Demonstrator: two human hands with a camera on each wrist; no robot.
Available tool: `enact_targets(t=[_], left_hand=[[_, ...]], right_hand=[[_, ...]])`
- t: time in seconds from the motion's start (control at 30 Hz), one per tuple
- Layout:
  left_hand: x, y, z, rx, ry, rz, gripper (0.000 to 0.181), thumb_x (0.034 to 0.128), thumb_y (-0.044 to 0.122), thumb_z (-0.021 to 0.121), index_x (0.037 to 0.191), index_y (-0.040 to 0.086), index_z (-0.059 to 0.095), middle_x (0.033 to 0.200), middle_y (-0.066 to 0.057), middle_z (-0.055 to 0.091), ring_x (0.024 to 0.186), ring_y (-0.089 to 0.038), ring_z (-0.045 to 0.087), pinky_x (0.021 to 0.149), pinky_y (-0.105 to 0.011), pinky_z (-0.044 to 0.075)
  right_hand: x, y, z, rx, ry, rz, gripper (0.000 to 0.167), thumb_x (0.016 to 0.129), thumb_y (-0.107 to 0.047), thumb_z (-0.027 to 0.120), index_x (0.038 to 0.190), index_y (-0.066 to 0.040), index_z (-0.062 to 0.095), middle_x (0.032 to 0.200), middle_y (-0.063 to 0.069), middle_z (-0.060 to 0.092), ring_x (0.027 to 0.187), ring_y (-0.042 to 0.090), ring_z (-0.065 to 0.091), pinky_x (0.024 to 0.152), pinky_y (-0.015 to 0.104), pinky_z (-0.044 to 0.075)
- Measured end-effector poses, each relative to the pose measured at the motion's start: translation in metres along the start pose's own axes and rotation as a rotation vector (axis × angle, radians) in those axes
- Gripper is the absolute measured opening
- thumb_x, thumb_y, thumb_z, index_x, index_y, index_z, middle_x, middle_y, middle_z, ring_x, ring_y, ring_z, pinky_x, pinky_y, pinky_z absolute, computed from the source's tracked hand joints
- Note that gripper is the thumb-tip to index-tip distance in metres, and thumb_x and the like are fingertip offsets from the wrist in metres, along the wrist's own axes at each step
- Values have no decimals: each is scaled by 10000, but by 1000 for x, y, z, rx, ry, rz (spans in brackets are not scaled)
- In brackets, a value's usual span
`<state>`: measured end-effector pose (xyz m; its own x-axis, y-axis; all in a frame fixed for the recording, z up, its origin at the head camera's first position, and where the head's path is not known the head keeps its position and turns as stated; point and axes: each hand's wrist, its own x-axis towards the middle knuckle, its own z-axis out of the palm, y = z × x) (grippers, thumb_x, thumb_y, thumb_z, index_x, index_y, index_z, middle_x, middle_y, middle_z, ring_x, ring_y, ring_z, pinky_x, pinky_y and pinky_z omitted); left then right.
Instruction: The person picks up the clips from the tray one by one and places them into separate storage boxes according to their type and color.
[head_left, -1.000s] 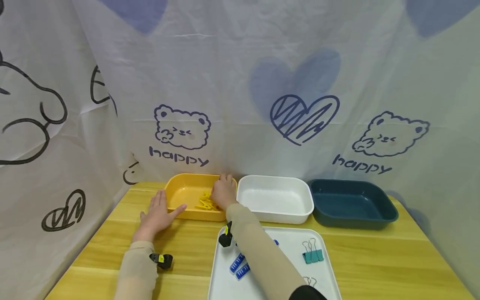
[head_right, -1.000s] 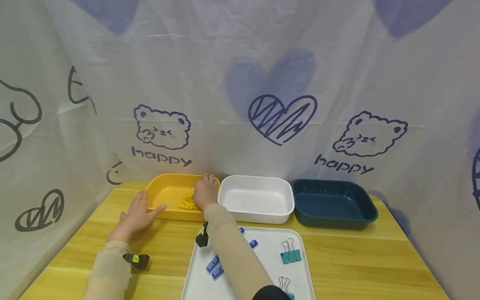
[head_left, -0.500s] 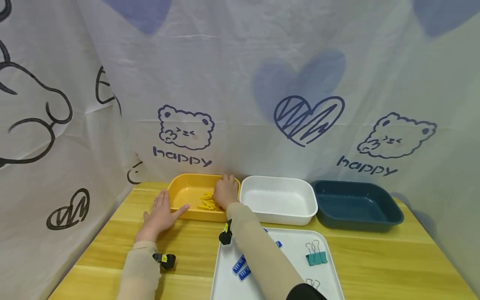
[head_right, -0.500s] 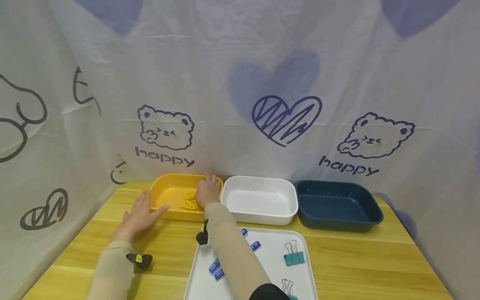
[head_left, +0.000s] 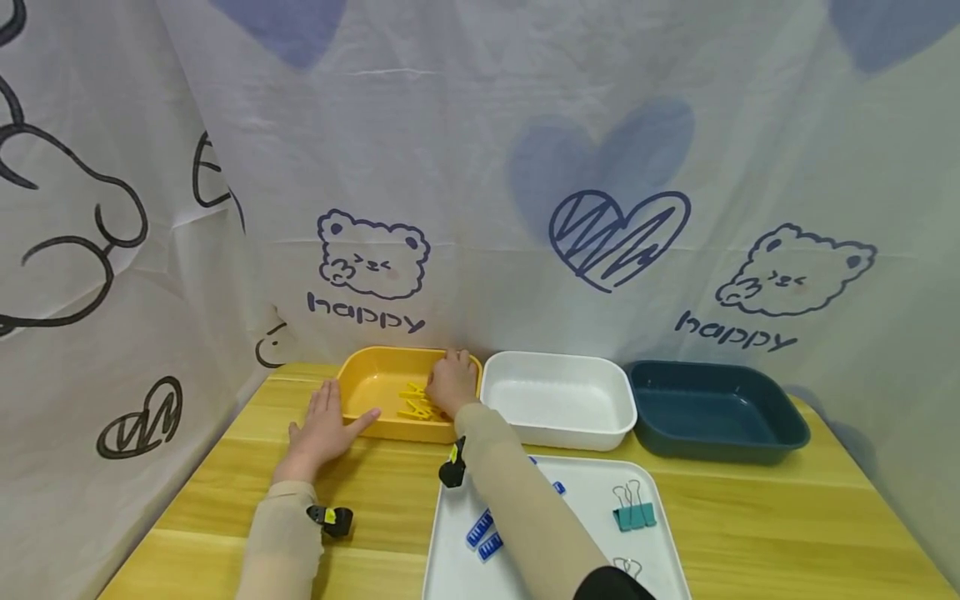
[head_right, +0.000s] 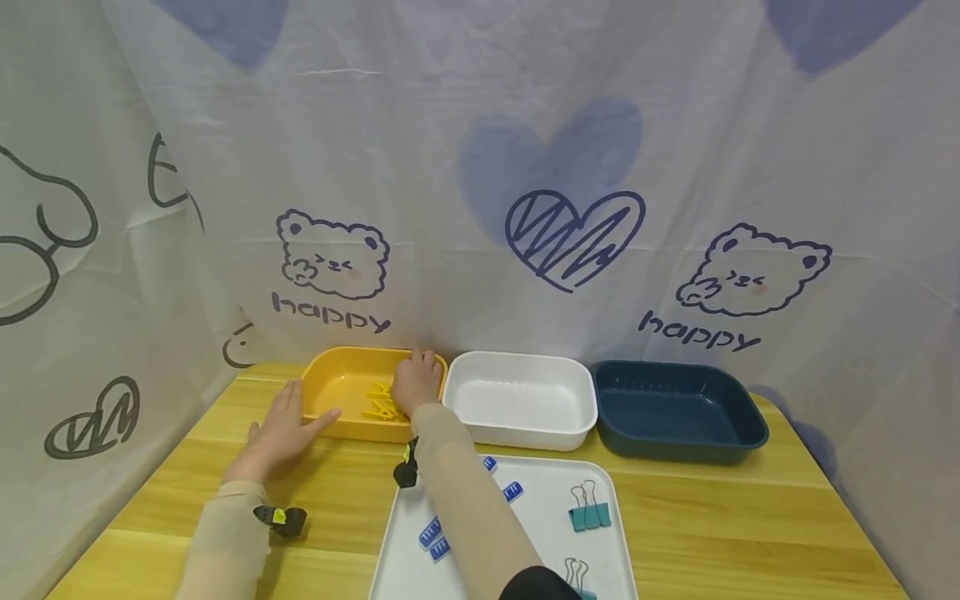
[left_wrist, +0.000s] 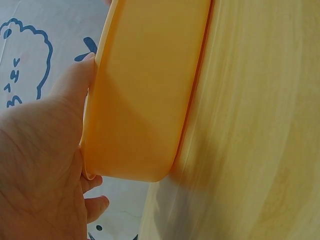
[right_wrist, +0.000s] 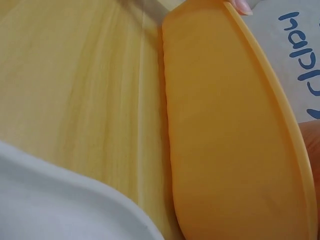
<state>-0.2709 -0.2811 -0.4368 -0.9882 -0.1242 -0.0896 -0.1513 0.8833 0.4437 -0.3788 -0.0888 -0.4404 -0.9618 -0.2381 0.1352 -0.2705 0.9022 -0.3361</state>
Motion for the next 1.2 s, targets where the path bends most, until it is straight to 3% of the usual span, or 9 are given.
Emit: enact_targets(t=[0.37, 0.73, 1.2], left_hand=[[-2, 1, 0, 2, -13, -9, 1126, 882, 772, 369, 1537, -30, -73, 1615, -259, -83, 1491, -469, -36, 1078, -790, 17], [-2, 1, 1, -1, -14, -15, 1140, 872, 786, 364, 1537, -35, -64, 1614, -265, -79, 1491, -470, -32, 1075, -793, 19], [1, 1, 1, -1, -10, -2, 1141, 873, 786, 361, 1535, -33, -77, 1611, -264, -92, 1488, -474, -47, 1070, -797, 11]], right_hand=[[-3, 4, -4, 83, 24, -1, 216, 840, -313, 763, 710, -176, 659, 1138, 26, 536, 1095, 230, 403, 993, 395, 380], [-19, 9, -13, 153, 73, -59, 180, 829, -342, 772, 773, -179, 719, 1162, 43, 559, 1082, 251, 423, 964, 411, 382], [-42, 15, -31, 265, 95, -46, 193, 828, -362, 769, 816, -171, 741, 1185, 40, 560, 1140, 255, 411, 971, 400, 374]])
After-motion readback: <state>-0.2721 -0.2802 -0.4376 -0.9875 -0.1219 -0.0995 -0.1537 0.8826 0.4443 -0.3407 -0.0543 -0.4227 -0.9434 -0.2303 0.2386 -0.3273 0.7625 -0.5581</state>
